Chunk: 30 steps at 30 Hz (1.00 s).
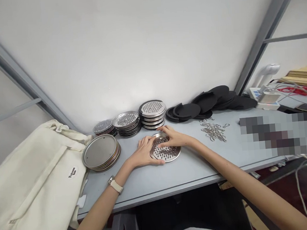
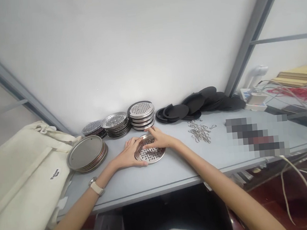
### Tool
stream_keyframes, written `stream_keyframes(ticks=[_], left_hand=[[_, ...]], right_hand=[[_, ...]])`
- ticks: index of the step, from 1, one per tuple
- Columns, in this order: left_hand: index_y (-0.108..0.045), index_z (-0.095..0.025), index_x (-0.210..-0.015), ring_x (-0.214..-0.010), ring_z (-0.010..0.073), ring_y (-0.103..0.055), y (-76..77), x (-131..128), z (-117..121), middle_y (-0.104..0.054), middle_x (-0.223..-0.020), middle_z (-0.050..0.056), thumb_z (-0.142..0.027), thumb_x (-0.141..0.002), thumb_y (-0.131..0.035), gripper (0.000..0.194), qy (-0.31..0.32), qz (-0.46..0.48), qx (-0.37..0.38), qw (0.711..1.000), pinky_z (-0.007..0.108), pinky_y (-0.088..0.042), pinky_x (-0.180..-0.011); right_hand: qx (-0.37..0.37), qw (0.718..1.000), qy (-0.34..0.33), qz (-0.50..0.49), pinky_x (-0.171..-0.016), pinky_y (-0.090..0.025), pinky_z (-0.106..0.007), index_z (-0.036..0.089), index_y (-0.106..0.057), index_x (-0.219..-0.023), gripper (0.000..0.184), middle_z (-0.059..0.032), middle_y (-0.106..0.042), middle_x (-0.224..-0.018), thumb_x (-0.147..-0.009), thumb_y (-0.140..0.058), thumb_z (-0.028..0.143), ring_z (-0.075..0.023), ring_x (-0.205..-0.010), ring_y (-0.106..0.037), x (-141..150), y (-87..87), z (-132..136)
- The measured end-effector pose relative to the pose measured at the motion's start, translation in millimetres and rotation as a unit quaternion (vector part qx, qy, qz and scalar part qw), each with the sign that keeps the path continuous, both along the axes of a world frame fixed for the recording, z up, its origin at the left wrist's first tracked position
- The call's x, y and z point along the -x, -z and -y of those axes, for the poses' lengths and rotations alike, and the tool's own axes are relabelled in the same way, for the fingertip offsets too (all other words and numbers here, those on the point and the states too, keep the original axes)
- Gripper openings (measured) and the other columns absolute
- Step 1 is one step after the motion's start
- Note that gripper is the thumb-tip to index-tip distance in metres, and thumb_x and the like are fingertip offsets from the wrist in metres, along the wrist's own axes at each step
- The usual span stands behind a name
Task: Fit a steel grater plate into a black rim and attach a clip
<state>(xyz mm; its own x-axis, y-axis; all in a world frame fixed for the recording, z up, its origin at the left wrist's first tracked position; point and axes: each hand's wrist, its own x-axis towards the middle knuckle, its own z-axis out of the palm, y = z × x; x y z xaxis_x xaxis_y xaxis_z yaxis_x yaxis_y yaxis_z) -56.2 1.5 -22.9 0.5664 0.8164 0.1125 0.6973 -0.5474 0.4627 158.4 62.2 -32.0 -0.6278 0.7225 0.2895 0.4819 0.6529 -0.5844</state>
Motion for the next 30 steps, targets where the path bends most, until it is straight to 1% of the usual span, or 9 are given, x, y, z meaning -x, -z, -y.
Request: stream_keyframes(ticks=[1, 3, 7, 10, 16, 20, 26, 28, 30], left_hand=[[-0.023, -0.027, -0.142, -0.118, 0.0333, -0.036, -0.4, 0, 0, -0.037, -0.125, 0.01, -0.071, -0.055, -0.067, 0.107, -0.001, 0.0, 0.0, 1.0, 0.052, -0.025, -0.104], [-0.021, -0.027, -0.142, -0.118, 0.0332, -0.036, -1.0, 0, 0, -0.037, -0.124, 0.01, -0.071, -0.055, -0.067, 0.107, -0.001, 0.0, 0.001, 1.0, 0.052, -0.025, -0.104], [-0.021, -0.028, -0.142, -0.117, 0.0324, -0.036, -1.3, 0, 0, -0.038, -0.123, 0.01, -0.069, -0.057, -0.068, 0.106, -0.002, 0.001, 0.005, 1.0, 0.052, -0.024, -0.104], [-0.02, -0.028, -0.143, -0.117, 0.0326, -0.036, -1.8, -1, 0, -0.038, -0.123, 0.01, -0.068, -0.056, -0.068, 0.107, -0.002, 0.004, 0.006, 1.0, 0.052, -0.024, -0.104], [-0.018, -0.027, -0.143, -0.121, 0.0328, -0.034, -2.7, -1, 1, -0.037, -0.127, 0.01, -0.067, -0.058, -0.068, 0.106, 0.001, 0.006, 0.011, 1.0, 0.052, -0.021, -0.105], [-0.018, -0.026, -0.143, -0.122, 0.033, -0.033, -2.2, 0, 1, -0.036, -0.128, 0.011, -0.068, -0.058, -0.068, 0.107, -0.004, 0.005, 0.011, 1.0, 0.052, -0.021, -0.106], [-0.018, -0.025, -0.143, -0.123, 0.0331, -0.032, -1.8, 0, 1, -0.037, -0.129, 0.011, -0.068, -0.059, -0.067, 0.107, -0.002, -0.002, 0.014, 1.0, 0.051, -0.02, -0.106], [-0.018, -0.025, -0.143, -0.123, 0.0332, -0.032, -1.6, 0, 0, -0.036, -0.13, 0.011, -0.068, -0.059, -0.067, 0.106, -0.003, -0.003, 0.013, 1.0, 0.052, -0.019, -0.107], [-0.018, -0.025, -0.143, -0.123, 0.0332, -0.032, -1.8, -1, 1, -0.036, -0.129, 0.011, -0.068, -0.059, -0.067, 0.106, -0.003, -0.003, 0.013, 1.0, 0.051, -0.02, -0.107]], right_hand=[[0.012, 1.0, -0.009, 0.016, -0.096, -0.039, -0.042, 0.021, -0.04, -0.127, 0.079, -0.0101, -0.045, -0.117, -0.065, -0.07, 0.059, -0.0273, -0.113, -0.045, -2, -0.4, 0], [0.02, 0.999, -0.013, 0.033, -0.097, -0.038, -0.043, 0.021, -0.039, -0.128, 0.08, -0.0105, -0.044, -0.117, -0.065, -0.071, 0.057, -0.0282, -0.114, -0.044, -4, -0.4, 0], [-0.009, 0.999, -0.001, 0.042, -0.096, -0.038, -0.042, 0.019, -0.045, -0.121, 0.063, -0.0102, -0.048, -0.112, -0.072, -0.068, 0.051, -0.0269, -0.109, -0.045, -1, 0.2, 1], [-0.025, 0.999, -0.001, 0.046, -0.095, -0.038, -0.042, 0.02, -0.049, -0.115, 0.054, -0.0096, -0.049, -0.11, -0.074, -0.066, 0.051, -0.0263, -0.107, -0.046, 2, 0.0, 2], [-0.037, 0.998, 0.018, 0.043, -0.094, -0.038, -0.041, 0.02, -0.05, -0.113, 0.057, -0.0098, -0.05, -0.108, -0.071, -0.067, 0.055, -0.0263, -0.104, -0.047, 3, 1.8, 3], [-0.043, 0.998, 0.017, 0.039, -0.094, -0.038, -0.041, 0.02, -0.051, -0.112, 0.057, -0.0093, -0.051, -0.107, -0.071, -0.067, 0.056, -0.0259, -0.103, -0.048, 4, 2.9, 3], [0.002, 1.0, 0.004, 0.007, -0.094, -0.04, -0.039, 0.018, -0.051, -0.113, 0.054, -0.0098, -0.051, -0.109, -0.076, -0.061, 0.057, -0.0242, -0.105, -0.048, -1, -1.4, 1], [0.026, 1.0, -0.01, 0.009, -0.094, -0.04, -0.038, 0.019, -0.049, -0.117, 0.061, -0.0097, -0.051, -0.112, -0.073, -0.063, 0.058, -0.024, -0.106, -0.049, -6, -4.2, -2], [0.054, 0.998, -0.027, 0.024, -0.095, -0.04, -0.039, 0.019, -0.046, -0.122, 0.072, -0.0095, -0.05, -0.116, -0.067, -0.069, 0.059, -0.0246, -0.109, -0.048, -13, -7.1, -4]])
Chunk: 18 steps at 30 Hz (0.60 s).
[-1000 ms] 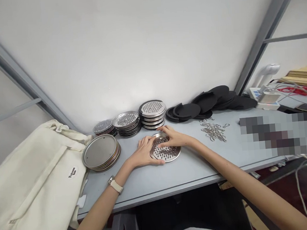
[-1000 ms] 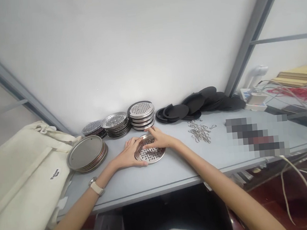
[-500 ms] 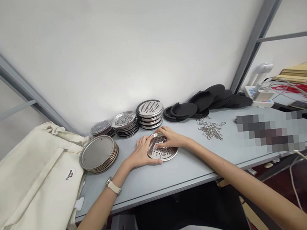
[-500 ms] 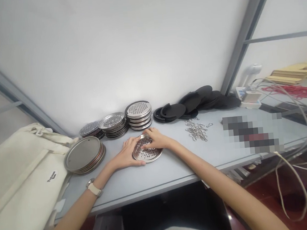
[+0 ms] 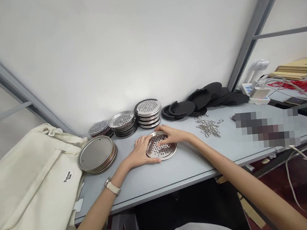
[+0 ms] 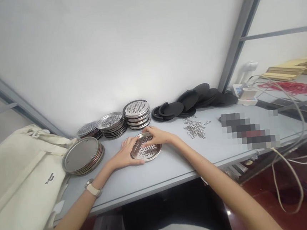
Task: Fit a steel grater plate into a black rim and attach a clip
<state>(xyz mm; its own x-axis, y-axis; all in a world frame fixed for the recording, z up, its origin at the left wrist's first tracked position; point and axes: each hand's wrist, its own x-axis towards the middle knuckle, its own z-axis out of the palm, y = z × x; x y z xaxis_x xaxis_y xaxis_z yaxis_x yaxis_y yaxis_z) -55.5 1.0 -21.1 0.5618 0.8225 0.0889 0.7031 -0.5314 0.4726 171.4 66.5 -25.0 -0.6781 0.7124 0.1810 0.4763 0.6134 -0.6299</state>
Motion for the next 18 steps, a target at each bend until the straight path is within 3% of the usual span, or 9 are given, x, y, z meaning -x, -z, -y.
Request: stream_keyframes(ticks=[6, 14, 18], left_hand=[[-0.021, -0.027, -0.142, -0.123, 0.0329, -0.032, -3.9, 0, 2, -0.036, -0.129, 0.01, -0.066, -0.058, -0.069, 0.104, -0.007, 0.005, 0.002, 1.0, 0.05, -0.021, -0.107], [-0.019, -0.027, -0.142, -0.133, 0.0327, -0.023, -5.0, -1, 2, -0.031, -0.139, 0.011, -0.062, -0.06, -0.069, 0.102, -0.029, 0.014, -0.022, 0.999, 0.049, -0.015, -0.11], [-0.022, -0.029, -0.14, -0.133, 0.0304, -0.024, -3.6, -1, 1, -0.033, -0.14, 0.009, -0.06, -0.062, -0.069, 0.096, -0.035, 0.019, -0.027, 0.999, 0.047, -0.017, -0.109]], right_hand=[[0.035, 0.998, -0.028, 0.051, -0.099, -0.037, -0.041, 0.026, -0.038, -0.132, 0.088, -0.0081, -0.044, -0.122, -0.058, -0.076, 0.055, -0.0275, -0.117, -0.042, -18, -6.8, -2], [-0.078, 0.995, 0.039, 0.038, -0.096, -0.037, -0.046, 0.021, -0.042, -0.128, 0.084, -0.0099, -0.046, -0.109, -0.061, -0.069, 0.065, -0.0295, -0.108, -0.045, 2, 6.0, 8], [-0.073, 0.997, 0.017, 0.035, -0.097, -0.037, -0.045, 0.021, -0.037, -0.132, 0.086, -0.0117, -0.046, -0.113, -0.065, -0.066, 0.066, -0.0296, -0.112, -0.045, 4, 5.5, 10]])
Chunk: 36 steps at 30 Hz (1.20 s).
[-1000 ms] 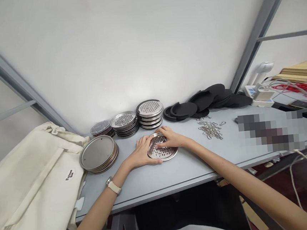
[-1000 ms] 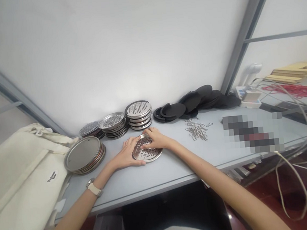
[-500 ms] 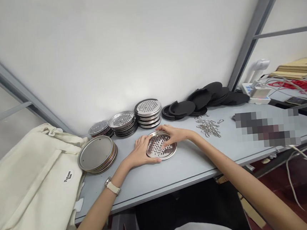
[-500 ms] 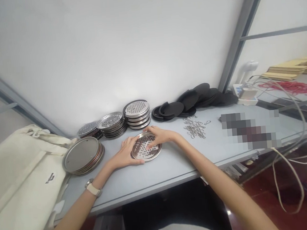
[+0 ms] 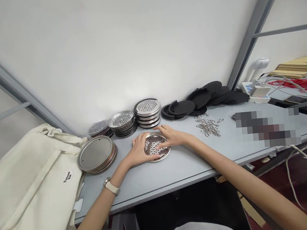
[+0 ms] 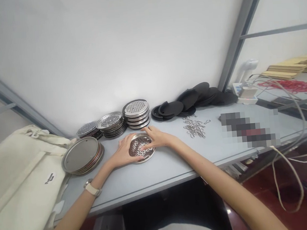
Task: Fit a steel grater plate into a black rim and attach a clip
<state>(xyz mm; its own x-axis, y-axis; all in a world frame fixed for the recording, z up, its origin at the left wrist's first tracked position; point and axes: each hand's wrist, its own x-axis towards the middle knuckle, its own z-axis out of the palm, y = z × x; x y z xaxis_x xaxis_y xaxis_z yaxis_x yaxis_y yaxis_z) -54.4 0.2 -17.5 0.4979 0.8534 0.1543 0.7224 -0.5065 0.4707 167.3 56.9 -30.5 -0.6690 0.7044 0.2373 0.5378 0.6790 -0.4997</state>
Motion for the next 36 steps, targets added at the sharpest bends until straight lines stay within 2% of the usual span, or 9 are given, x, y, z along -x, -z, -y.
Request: stream_keyframes(ticks=[4, 9, 14, 18, 27, 36], left_hand=[[-0.02, -0.027, -0.141, -0.134, 0.0319, -0.022, 1.2, 3, -3, -0.031, -0.141, 0.01, -0.062, -0.057, -0.072, 0.105, 0.007, -0.012, 0.0, 1.0, 0.047, -0.015, -0.11], [-0.018, -0.026, -0.142, -0.137, 0.0346, -0.015, -0.3, 4, -4, -0.029, -0.143, 0.01, -0.063, -0.054, -0.073, 0.11, 0.021, -0.029, 0.017, 0.999, 0.049, -0.012, -0.111], [-0.022, -0.026, -0.142, -0.136, 0.0342, -0.019, -2.3, 4, -3, -0.032, -0.142, 0.01, -0.061, -0.054, -0.074, 0.107, 0.026, -0.025, 0.014, 0.999, 0.049, -0.013, -0.111], [-0.021, -0.027, -0.142, -0.133, 0.0323, -0.025, -3.8, 4, -2, -0.034, -0.141, 0.009, -0.058, -0.055, -0.074, 0.106, 0.036, -0.014, 0.013, 0.999, 0.048, -0.016, -0.111], [-0.019, -0.022, -0.143, -0.131, 0.0344, -0.031, -10.3, 6, 1, -0.033, -0.143, 0.011, -0.051, -0.055, -0.077, 0.109, 0.038, 0.007, 0.036, 0.999, 0.048, -0.028, -0.108], [-0.017, -0.021, -0.144, -0.131, 0.0348, -0.031, -10.1, 7, 0, -0.032, -0.144, 0.012, -0.046, -0.052, -0.079, 0.113, 0.044, 0.013, 0.036, 0.998, 0.049, -0.029, -0.108]], right_hand=[[0.046, 0.998, -0.022, 0.021, -0.1, -0.036, -0.046, 0.023, -0.033, -0.138, 0.101, -0.0124, -0.044, -0.124, -0.054, -0.076, 0.06, -0.0318, -0.119, -0.041, -12, -7.6, -3], [0.104, 0.991, -0.083, 0.017, -0.106, -0.032, -0.042, 0.026, -0.032, -0.141, 0.1, -0.0077, -0.042, -0.136, -0.055, -0.078, 0.051, -0.0298, -0.127, -0.035, -21, -13.1, -4], [0.09, 0.991, -0.103, -0.003, -0.103, -0.033, -0.043, 0.028, -0.036, -0.139, 0.095, -0.0061, -0.049, -0.131, -0.056, -0.08, 0.045, -0.0292, -0.122, -0.04, -12, -11.3, -1], [0.07, 0.99, -0.12, -0.008, -0.104, -0.032, -0.042, 0.025, -0.035, -0.139, 0.096, -0.0074, -0.047, -0.133, -0.057, -0.079, 0.046, -0.0284, -0.123, -0.037, -5, -9.0, 2], [0.024, 0.99, -0.139, -0.026, -0.103, -0.032, -0.043, 0.024, -0.035, -0.138, 0.095, -0.008, -0.048, -0.129, -0.057, -0.079, 0.046, -0.0278, -0.118, -0.038, 2, -9.5, 10], [0.106, 0.978, -0.177, -0.008, -0.108, -0.028, -0.04, 0.028, -0.028, -0.142, 0.095, -0.0041, -0.041, -0.139, -0.062, -0.076, 0.045, -0.027, -0.127, -0.033, -9, -18.3, 2]])
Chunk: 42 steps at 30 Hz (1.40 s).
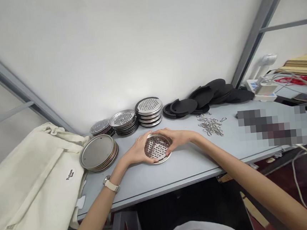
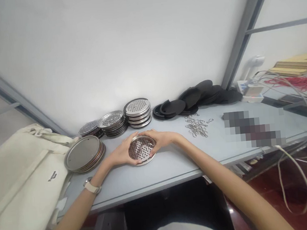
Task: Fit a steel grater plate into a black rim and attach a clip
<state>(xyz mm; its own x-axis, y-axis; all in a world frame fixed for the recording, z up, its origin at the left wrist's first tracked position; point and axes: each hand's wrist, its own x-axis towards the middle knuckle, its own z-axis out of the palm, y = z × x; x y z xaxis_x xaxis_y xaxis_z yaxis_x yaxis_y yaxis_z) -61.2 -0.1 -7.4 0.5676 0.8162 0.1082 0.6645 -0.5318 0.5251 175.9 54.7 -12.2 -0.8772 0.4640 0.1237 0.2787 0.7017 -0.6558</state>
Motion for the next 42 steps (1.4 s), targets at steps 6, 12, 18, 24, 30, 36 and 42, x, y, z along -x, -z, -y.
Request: stream_keyframes(ticks=[6, 12, 18, 24, 30, 36, 42], left_hand=[[-0.016, -0.022, -0.144, -0.13, 0.0348, -0.033, 1.7, 1, -1, -0.033, -0.143, 0.011, -0.044, -0.052, -0.079, 0.114, -0.008, 0.004, 0.01, 1.0, 0.049, -0.031, -0.107], [-0.014, -0.022, -0.145, -0.132, 0.0349, -0.031, 4.4, 3, -2, -0.031, -0.144, 0.012, -0.044, -0.052, -0.08, 0.115, -0.001, 0.004, 0.005, 1.0, 0.049, -0.03, -0.108], [-0.012, -0.023, -0.145, -0.13, 0.0359, -0.03, 4.1, 2, -3, -0.031, -0.143, 0.012, -0.046, -0.051, -0.08, 0.118, -0.001, -0.001, 0.002, 1.0, 0.05, -0.031, -0.105], [-0.022, -0.025, -0.142, -0.126, 0.0331, -0.032, 2.5, 0, -8, -0.038, -0.135, 0.011, -0.05, -0.051, -0.08, 0.111, 0.028, -0.014, -0.022, 0.999, 0.049, -0.029, -0.105], [-0.023, -0.027, -0.142, -0.126, 0.0336, -0.03, 5.5, 2, -11, -0.035, -0.135, 0.009, -0.059, -0.046, -0.079, 0.115, 0.007, -0.035, 0.0, 0.999, 0.05, -0.026, -0.106], [-0.025, -0.028, -0.14, -0.127, 0.0333, -0.029, 8.8, 0, -9, -0.034, -0.136, 0.009, -0.064, -0.047, -0.075, 0.111, -0.009, -0.031, -0.002, 0.999, 0.049, -0.023, -0.108], [-0.025, -0.028, -0.139, -0.128, 0.0333, -0.029, 8.2, 0, -8, -0.034, -0.135, 0.009, -0.065, -0.048, -0.075, 0.111, -0.011, -0.036, 0.001, 0.999, 0.049, -0.021, -0.109]], right_hand=[[0.008, 1.0, -0.008, 0.003, -0.107, -0.028, -0.04, 0.026, -0.031, -0.141, 0.093, -0.0047, -0.041, -0.139, -0.063, -0.076, 0.046, -0.0272, -0.127, -0.034, -2, -0.1, -2], [-0.021, 0.999, 0.002, -0.025, -0.106, -0.028, -0.039, 0.024, -0.035, -0.138, 0.089, -0.0057, -0.046, -0.135, -0.061, -0.077, 0.043, -0.0263, -0.124, -0.039, 0, -2.9, 3], [-0.037, 0.999, 0.018, -0.029, -0.103, -0.031, -0.04, 0.024, -0.037, -0.134, 0.089, -0.0061, -0.047, -0.131, -0.058, -0.079, 0.042, -0.0258, -0.121, -0.039, 1, 0.9, 3], [-0.001, 0.999, 0.039, -0.002, -0.105, -0.03, -0.041, 0.024, -0.034, -0.134, 0.096, -0.0066, -0.042, -0.13, -0.053, -0.081, 0.045, -0.0268, -0.124, -0.034, 3, 5.0, -3], [0.031, 0.997, 0.061, 0.041, -0.104, -0.032, -0.04, 0.026, -0.038, -0.133, 0.094, -0.0063, -0.041, -0.124, -0.052, -0.08, 0.051, -0.0266, -0.121, -0.036, 2, 3.1, -4], [0.024, 0.997, 0.039, 0.055, -0.109, -0.024, -0.042, 0.03, -0.045, -0.129, 0.086, -0.0055, -0.034, -0.135, -0.055, -0.075, 0.061, -0.03, -0.129, -0.026, 0, -5.8, 7], [0.013, 0.995, -0.003, 0.098, -0.111, -0.02, -0.046, 0.035, -0.042, -0.132, 0.092, -0.0033, -0.027, -0.142, -0.051, -0.077, 0.061, -0.0322, -0.133, -0.021, 0, -5.8, 12]])
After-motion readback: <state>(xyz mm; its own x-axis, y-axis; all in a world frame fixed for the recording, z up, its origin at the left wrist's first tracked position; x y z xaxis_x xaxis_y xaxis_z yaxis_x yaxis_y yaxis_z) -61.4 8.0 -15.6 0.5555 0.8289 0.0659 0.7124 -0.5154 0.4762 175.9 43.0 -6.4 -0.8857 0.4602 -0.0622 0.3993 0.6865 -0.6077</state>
